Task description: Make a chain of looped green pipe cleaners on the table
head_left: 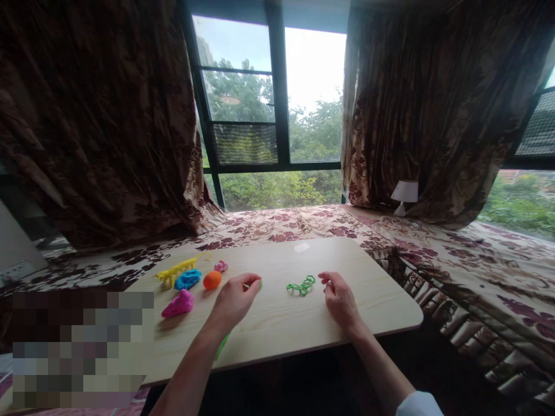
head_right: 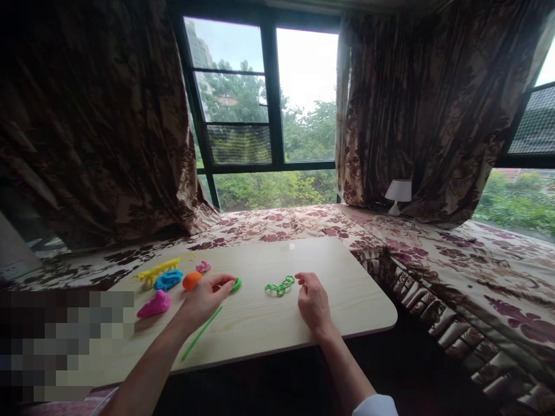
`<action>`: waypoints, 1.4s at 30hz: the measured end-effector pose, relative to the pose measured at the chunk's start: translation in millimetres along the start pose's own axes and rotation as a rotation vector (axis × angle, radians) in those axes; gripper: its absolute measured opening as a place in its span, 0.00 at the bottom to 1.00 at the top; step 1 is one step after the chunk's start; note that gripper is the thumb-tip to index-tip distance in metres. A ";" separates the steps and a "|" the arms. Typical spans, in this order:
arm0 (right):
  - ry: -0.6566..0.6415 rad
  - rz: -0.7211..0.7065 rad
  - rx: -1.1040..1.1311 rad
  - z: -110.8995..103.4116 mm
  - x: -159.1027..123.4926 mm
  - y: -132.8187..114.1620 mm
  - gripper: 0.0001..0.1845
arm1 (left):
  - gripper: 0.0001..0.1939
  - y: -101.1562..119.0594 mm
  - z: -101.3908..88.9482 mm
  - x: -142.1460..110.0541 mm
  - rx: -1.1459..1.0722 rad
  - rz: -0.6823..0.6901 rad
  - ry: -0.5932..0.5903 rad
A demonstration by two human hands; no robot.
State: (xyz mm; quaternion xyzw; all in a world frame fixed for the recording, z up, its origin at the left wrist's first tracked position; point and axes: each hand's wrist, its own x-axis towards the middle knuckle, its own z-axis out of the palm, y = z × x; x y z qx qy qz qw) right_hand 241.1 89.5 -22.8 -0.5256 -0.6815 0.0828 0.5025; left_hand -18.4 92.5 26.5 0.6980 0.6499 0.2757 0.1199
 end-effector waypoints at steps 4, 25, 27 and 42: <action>0.031 0.077 0.105 0.1 -0.7 4.2 0.16 | 0.17 -44.1 -32.1 -48.1 0.098 -0.143 0.076; -0.267 -0.110 0.374 29.6 -53.2 -103.4 0.16 | 0.06 -42.1 -8.4 -57.5 -0.207 -0.091 0.015; -0.266 -0.100 0.383 27.5 -55.4 -105.0 0.18 | 0.10 -39.2 -5.6 -58.7 -0.342 -0.069 -0.018; -0.342 -0.080 0.476 41.3 -64.7 -113.9 0.21 | 0.11 -26.9 -14.7 -69.4 -0.062 -0.168 0.026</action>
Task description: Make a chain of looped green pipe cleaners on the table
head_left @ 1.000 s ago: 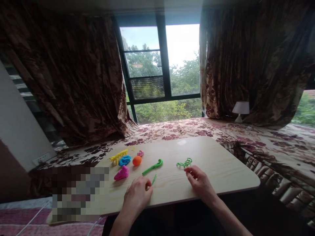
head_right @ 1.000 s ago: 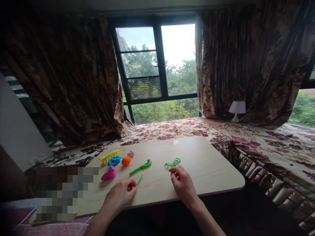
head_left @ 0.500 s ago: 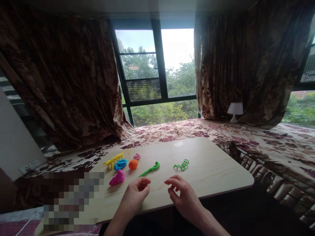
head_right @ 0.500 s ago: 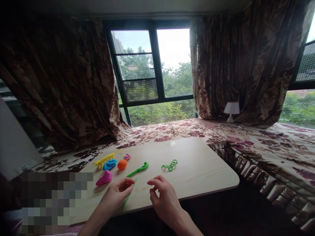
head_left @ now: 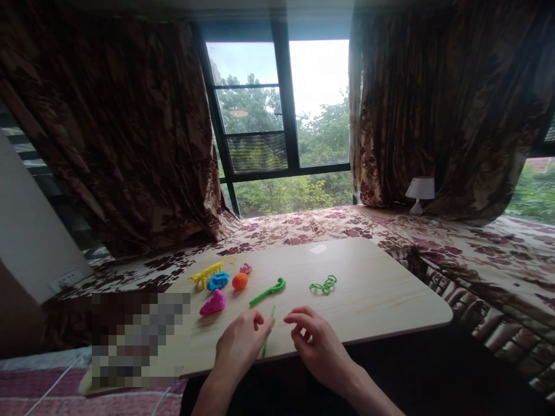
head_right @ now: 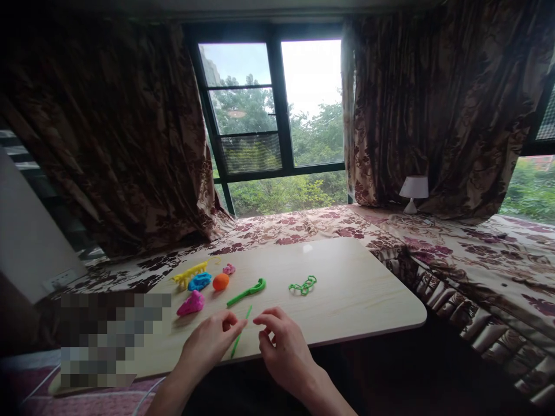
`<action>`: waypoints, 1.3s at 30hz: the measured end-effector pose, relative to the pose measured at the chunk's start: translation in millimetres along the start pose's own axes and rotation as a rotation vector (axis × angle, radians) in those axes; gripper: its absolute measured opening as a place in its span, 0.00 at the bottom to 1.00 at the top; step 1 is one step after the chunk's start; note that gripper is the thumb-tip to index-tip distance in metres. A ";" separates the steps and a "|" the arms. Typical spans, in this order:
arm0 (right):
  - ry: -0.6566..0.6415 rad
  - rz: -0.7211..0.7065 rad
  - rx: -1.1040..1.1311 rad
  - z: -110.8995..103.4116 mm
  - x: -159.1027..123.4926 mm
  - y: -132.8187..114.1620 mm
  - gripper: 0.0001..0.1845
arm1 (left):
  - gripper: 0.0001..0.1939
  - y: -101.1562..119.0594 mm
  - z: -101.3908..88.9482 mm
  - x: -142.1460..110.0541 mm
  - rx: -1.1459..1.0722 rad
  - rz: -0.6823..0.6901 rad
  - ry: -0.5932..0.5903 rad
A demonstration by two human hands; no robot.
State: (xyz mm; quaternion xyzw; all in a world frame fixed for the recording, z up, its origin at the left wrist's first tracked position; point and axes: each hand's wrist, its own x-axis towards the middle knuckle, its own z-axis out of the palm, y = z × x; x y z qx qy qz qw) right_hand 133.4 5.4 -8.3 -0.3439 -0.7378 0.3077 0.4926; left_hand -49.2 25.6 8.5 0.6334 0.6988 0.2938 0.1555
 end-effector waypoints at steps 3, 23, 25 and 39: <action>0.017 0.020 0.006 -4.1 -3.3 1.1 0.19 | 0.05 2.0 4.5 7.1 0.059 -0.005 -0.016; -0.054 0.000 -0.084 -33.2 -15.8 -21.8 0.09 | 0.12 32.2 -8.7 -61.6 -0.782 0.008 -0.456; -0.064 0.020 -0.058 -33.0 -15.4 -20.9 0.09 | 0.12 30.5 -5.8 -64.4 -0.723 0.042 -0.466; 0.053 0.313 0.524 -24.6 -19.0 -17.5 0.08 | 0.17 28.5 12.2 -72.7 -1.188 -0.308 -0.113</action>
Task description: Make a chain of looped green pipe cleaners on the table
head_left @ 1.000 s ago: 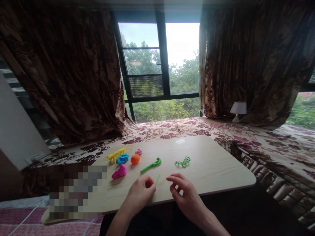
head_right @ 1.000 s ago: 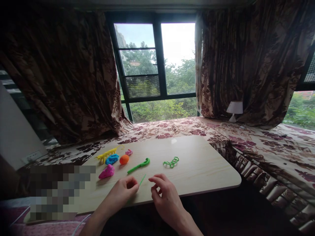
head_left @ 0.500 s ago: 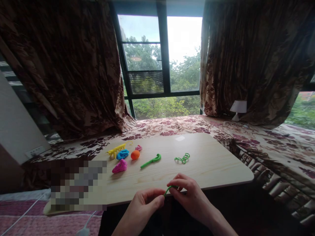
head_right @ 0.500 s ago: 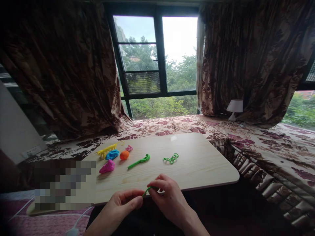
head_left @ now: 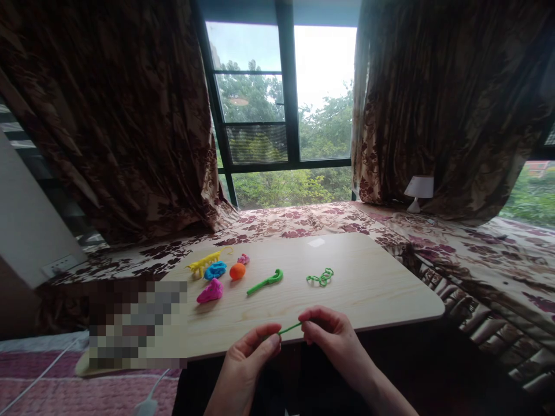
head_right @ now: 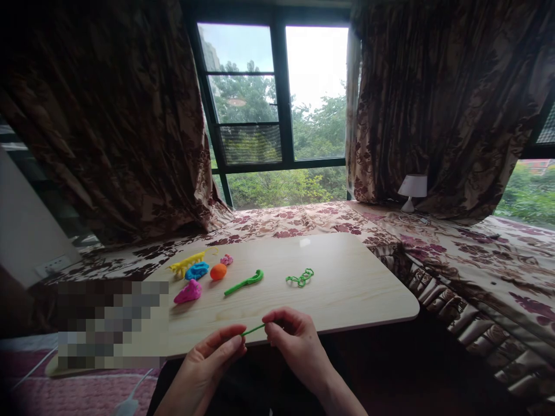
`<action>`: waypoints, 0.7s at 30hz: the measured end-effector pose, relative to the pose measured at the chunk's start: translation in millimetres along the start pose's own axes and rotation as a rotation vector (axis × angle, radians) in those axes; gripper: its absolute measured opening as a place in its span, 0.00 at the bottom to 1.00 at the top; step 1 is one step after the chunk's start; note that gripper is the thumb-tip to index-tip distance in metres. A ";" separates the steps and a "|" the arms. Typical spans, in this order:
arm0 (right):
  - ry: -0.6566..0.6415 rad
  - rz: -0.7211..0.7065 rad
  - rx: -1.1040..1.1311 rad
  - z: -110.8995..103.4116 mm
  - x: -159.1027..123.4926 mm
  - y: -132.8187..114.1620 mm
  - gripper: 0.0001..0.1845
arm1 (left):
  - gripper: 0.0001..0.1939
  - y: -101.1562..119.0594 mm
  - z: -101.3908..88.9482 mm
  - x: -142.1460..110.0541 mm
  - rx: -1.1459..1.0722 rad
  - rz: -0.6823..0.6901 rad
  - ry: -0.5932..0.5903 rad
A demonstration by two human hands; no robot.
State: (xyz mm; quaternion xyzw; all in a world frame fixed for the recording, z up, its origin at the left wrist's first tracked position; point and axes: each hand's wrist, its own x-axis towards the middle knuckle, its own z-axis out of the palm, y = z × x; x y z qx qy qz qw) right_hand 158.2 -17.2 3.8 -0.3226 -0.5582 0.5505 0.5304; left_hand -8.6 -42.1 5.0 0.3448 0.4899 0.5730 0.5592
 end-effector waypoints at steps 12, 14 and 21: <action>-0.048 0.095 -0.038 5.8 -3.2 8.1 0.10 | 0.10 1.0 13.4 -4.6 -0.422 -0.053 0.014; -0.040 0.096 -0.037 6.1 -3.0 9.5 0.10 | 0.10 0.6 14.1 -5.4 -0.441 -0.086 0.021; 0.043 0.049 0.147 5.4 -2.3 10.9 0.09 | 0.17 -5.2 15.1 2.1 -0.375 -0.112 -0.077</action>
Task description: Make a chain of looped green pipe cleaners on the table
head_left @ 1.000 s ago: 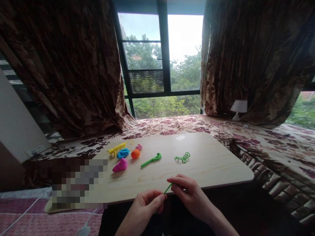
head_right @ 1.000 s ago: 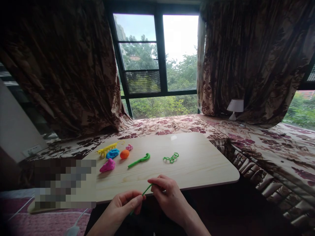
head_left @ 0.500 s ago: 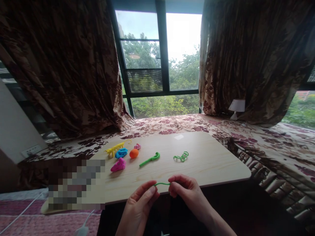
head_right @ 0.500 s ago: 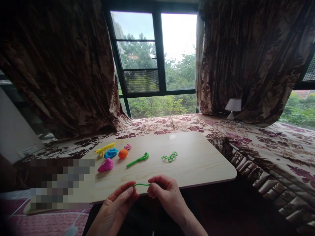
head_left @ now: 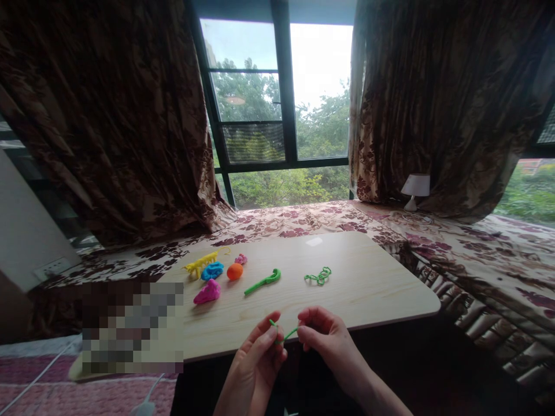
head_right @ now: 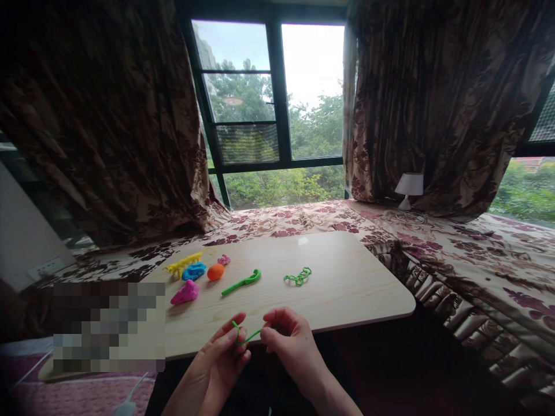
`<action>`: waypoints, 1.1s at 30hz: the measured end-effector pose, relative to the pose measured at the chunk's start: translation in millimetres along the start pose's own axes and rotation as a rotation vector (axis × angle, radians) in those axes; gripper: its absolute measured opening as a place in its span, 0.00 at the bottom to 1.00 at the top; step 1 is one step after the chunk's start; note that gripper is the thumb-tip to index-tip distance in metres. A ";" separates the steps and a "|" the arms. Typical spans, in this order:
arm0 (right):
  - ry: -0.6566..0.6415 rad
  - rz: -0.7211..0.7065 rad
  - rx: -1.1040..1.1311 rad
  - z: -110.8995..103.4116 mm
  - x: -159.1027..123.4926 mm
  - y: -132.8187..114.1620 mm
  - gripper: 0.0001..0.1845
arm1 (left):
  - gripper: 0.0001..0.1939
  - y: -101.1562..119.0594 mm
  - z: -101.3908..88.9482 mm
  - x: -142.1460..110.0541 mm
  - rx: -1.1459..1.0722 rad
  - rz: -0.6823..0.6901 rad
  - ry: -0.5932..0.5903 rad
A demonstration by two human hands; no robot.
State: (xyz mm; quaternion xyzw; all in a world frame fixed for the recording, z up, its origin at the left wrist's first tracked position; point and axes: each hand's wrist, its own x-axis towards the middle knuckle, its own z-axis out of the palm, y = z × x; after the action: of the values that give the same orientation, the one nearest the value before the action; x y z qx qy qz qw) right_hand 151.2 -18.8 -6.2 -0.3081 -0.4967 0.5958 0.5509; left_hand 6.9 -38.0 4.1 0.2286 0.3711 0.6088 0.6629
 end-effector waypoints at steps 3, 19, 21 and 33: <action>-0.013 0.020 0.042 0.2 -2.4 -0.1 0.08 | 0.16 -5.3 -1.3 4.2 0.014 0.010 0.033; 0.012 -0.117 -0.375 -30.0 21.6 -3.4 0.16 | 0.09 -6.9 -1.5 3.7 0.022 -0.021 0.132; 0.115 -0.212 -0.766 -52.8 44.4 -11.3 0.16 | 0.10 -6.5 -3.6 4.6 0.021 0.001 0.142; 0.095 -0.226 -1.221 -62.6 114.1 -10.2 0.03 | 0.13 -4.6 -13.3 9.9 0.050 0.139 0.208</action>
State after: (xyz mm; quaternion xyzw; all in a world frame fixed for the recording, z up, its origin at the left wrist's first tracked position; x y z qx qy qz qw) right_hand 188.8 105.8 4.0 -0.5392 -0.7523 0.1277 0.3564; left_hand -0.6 -31.0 -9.8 0.2060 0.4361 0.6643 0.5710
